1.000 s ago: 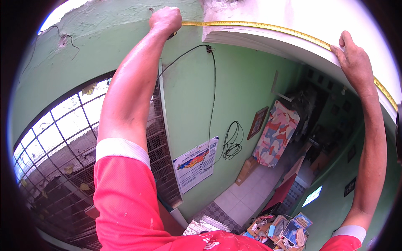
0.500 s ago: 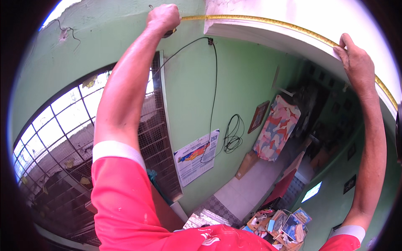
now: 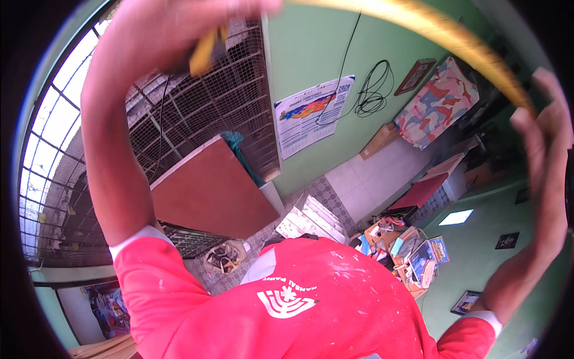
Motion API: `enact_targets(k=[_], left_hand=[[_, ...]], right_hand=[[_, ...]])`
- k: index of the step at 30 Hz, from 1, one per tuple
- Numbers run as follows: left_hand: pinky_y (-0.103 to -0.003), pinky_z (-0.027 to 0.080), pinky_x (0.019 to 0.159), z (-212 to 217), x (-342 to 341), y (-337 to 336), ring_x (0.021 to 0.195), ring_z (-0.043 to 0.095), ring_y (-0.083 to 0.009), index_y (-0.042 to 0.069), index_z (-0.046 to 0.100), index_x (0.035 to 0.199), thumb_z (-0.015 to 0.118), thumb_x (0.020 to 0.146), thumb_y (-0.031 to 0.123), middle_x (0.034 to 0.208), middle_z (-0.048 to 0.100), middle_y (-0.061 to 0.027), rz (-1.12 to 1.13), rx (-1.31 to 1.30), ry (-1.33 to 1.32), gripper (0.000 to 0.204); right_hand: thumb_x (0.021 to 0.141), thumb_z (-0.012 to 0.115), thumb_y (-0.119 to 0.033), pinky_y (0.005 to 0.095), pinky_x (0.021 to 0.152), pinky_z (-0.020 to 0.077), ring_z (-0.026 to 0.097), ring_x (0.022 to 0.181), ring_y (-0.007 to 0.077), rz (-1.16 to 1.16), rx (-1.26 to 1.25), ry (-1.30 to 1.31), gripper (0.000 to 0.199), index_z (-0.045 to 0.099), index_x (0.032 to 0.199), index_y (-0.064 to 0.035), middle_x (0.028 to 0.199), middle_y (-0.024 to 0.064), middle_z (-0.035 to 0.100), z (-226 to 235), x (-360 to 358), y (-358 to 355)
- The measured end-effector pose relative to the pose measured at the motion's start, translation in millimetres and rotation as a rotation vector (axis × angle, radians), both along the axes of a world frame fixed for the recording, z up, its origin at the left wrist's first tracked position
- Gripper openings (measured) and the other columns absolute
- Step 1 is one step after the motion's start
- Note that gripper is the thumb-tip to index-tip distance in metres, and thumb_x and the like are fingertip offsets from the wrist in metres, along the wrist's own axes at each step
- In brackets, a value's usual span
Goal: The person assembles a metal frame by cutting a metal rod with shears, inserting a connector piece, and measuring a wall opening with a tape measure. The person handles the metal rod, shears, connector, and tape measure throughout the task.
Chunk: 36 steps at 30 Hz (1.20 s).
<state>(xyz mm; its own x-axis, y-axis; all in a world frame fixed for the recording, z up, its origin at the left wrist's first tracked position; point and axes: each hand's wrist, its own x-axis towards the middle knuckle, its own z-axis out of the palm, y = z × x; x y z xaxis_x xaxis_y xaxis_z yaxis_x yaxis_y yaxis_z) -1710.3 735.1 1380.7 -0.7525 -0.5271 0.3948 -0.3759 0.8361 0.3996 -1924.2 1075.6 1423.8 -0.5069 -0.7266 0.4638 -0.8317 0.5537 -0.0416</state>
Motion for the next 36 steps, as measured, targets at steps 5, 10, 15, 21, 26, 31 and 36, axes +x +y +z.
enact_targets(k=[5,10,15,21,26,31,36], left_hand=[[-0.041,0.049,0.066,-105,29,38,0.072,0.063,-0.0271,0.006,0.081,0.091,0.095,0.085,0.03,0.079,0.063,-0.008,-0.471,-0.027,-0.133,0.028],[-0.054,0.06,0.081,-212,64,51,0.089,0.074,-0.0424,0.006,0.082,0.09,0.089,0.09,0.038,0.089,0.071,-0.0171,-0.254,0.326,-0.429,0.033],[-0.054,0.06,0.085,-271,102,62,0.093,0.076,-0.0415,0.008,0.083,0.091,0.083,0.094,0.035,0.093,0.075,-0.0166,-0.025,0.365,-0.581,0.027],[-0.052,0.056,0.075,-334,189,46,0.08,0.073,-0.044,0.003,0.08,0.094,0.081,0.097,0.028,0.082,0.073,-0.0221,0.279,0.572,-0.651,0.025],[-0.055,0.055,0.074,-422,270,56,0.078,0.073,-0.0472,0.001,0.079,0.094,0.077,0.1,0.031,0.08,0.071,-0.0265,0.589,0.659,-0.75,0.03],[-0.054,0.062,0.099,-540,373,87,0.11,0.079,-0.0443,0.011,0.086,0.115,0.07,0.102,0.044,0.115,0.082,-0.02,0.806,0.718,-1.284,0.038],[-0.051,0.058,0.111,-640,447,136,0.123,0.077,-0.0374,0.004,0.083,0.126,0.072,0.099,0.054,0.128,0.078,-0.027,0.812,0.987,-1.329,0.057]], right_hand=[[0.089,0.078,0.006,0.0433,0.073,0.0605,0.077,0.081,0.0356,0.316,0.072,-0.177,0.025,0.072,0.112,-0.0032,0.096,0.0157,0.075,-173,-13,6],[0.088,0.081,0.0,0.0479,0.083,0.0513,0.069,0.091,0.0367,0.45,0.125,-0.392,0.019,0.072,0.104,-0.0059,0.094,0.0135,0.07,-323,-19,-25],[0.093,0.082,-0.007,0.0475,0.091,0.0489,0.066,0.103,0.0379,0.56,-0.077,-0.428,0.029,0.075,0.12,-0.0055,0.118,0.0153,0.074,-433,2,-70],[0.095,0.086,-0.043,0.0538,0.12,0.0447,0.06,0.135,0.0514,0.393,-0.017,-0.586,0.083,0.056,0.159,0.002,0.149,0.0318,0.062,-570,36,-92],[0.105,0.064,-0.069,0.0595,0.102,0.0564,0.074,0.113,0.0515,0.045,0.472,-1.058,0.083,0.063,0.145,0.0036,0.119,0.0342,0.076,-712,60,-37],[0.109,0.064,-0.056,0.0606,0.067,0.0573,0.075,0.076,0.0512,0.104,0.344,-0.65,0.054,0.066,0.105,-0.0023,0.085,0.0268,0.077,-718,79,-23],[0.108,0.072,-0.044,0.056,0.076,0.0605,0.078,0.084,0.0463,0.238,0.13,-0.807,0.043,0.073,0.119,-0.0027,0.097,0.0233,0.08,-723,72,-20]])
